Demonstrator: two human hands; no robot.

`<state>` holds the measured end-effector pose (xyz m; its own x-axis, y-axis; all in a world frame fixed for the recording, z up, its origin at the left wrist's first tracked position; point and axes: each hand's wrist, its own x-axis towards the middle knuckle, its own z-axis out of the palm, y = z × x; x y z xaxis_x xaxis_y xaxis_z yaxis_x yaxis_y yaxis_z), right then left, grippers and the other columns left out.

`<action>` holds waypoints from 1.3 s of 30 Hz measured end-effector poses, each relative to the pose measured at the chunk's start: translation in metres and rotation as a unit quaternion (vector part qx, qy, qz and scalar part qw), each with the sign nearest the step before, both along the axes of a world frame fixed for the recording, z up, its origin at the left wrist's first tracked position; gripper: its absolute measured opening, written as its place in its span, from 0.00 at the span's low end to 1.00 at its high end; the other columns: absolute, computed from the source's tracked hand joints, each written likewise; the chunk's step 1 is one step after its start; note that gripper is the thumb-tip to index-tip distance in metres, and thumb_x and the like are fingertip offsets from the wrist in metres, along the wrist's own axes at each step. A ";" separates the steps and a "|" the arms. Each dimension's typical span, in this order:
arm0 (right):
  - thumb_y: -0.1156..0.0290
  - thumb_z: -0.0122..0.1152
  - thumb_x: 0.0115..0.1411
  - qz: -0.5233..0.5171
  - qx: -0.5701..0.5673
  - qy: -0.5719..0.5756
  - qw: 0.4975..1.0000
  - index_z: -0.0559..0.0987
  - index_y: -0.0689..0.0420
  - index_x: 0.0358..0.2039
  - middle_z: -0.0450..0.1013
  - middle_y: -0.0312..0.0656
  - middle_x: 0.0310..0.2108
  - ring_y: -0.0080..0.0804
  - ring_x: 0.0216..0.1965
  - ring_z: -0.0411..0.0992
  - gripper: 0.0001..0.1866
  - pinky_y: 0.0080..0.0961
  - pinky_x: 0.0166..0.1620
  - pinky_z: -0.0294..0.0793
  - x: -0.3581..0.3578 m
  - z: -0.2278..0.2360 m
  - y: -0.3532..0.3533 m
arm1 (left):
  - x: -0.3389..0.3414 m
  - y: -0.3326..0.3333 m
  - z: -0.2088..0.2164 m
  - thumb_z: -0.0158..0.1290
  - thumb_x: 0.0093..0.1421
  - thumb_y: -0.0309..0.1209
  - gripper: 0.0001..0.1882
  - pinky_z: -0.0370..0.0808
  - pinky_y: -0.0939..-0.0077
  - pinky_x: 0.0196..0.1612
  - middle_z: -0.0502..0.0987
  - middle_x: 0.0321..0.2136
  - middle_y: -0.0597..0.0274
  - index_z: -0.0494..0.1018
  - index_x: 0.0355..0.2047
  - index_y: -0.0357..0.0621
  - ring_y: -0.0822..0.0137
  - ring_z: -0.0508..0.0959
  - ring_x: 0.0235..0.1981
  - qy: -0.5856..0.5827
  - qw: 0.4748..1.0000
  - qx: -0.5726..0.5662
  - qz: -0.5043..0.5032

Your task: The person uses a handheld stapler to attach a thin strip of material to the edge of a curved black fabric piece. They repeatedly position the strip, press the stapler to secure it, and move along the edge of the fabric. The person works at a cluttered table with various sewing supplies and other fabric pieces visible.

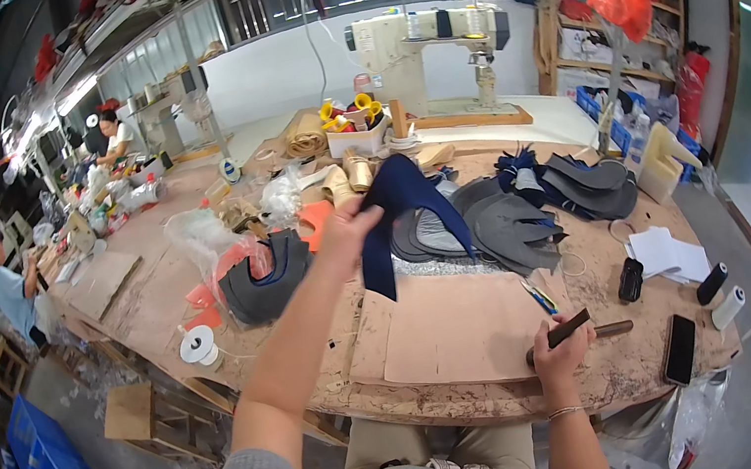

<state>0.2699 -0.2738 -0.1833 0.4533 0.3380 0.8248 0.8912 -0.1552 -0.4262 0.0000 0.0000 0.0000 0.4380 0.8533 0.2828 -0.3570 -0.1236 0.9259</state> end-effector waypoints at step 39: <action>0.51 0.59 0.63 0.328 -0.252 0.094 0.906 0.85 0.51 0.37 0.81 0.42 0.30 0.41 0.34 0.79 0.17 0.38 0.37 0.77 -0.139 0.099 0.082 | -0.006 -0.021 -0.001 0.57 0.63 0.25 0.11 0.77 0.79 0.40 0.81 0.38 0.66 0.77 0.46 0.41 0.75 0.81 0.36 0.005 0.995 -0.024 -0.099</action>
